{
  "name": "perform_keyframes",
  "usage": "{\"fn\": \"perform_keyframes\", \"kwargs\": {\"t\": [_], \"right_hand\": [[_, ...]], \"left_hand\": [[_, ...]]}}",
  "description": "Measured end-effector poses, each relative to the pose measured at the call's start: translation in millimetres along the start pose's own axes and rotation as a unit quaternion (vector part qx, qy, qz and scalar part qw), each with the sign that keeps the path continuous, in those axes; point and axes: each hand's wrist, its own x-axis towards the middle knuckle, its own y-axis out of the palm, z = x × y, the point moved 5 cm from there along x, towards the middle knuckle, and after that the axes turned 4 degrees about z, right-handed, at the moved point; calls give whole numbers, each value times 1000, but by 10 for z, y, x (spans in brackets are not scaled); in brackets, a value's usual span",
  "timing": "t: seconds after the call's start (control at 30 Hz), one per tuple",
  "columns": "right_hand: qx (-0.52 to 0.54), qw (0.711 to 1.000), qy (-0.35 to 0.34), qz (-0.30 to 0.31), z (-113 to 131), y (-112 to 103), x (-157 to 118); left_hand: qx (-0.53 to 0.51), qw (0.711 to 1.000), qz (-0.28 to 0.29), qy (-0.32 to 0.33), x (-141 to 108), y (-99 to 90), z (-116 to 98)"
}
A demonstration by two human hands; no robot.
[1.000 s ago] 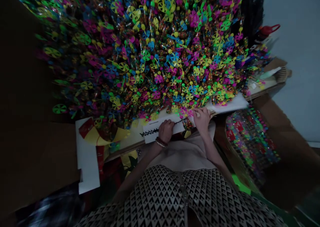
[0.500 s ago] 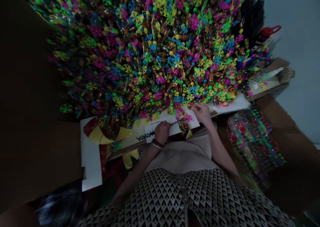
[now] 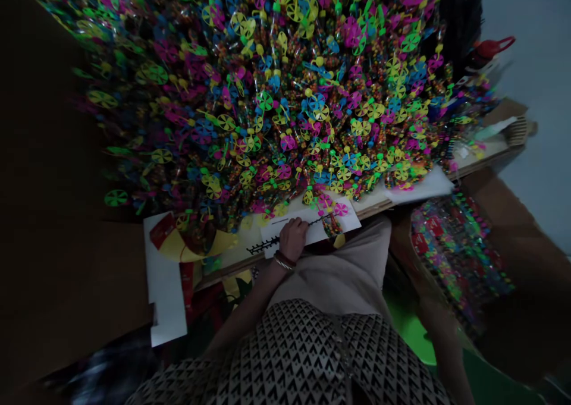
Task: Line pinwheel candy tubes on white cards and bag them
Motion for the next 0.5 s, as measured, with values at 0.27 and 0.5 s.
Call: {"fn": "perform_keyframes", "kwargs": {"t": [0.27, 0.5], "right_hand": [[66, 936, -338, -76, 3224, 86, 948], [-39, 919, -392, 14, 4119, 514, 1152]], "left_hand": [[15, 1000, 22, -8, -25, 0, -46], [-18, 999, 44, -16, -28, -22, -29]]}}
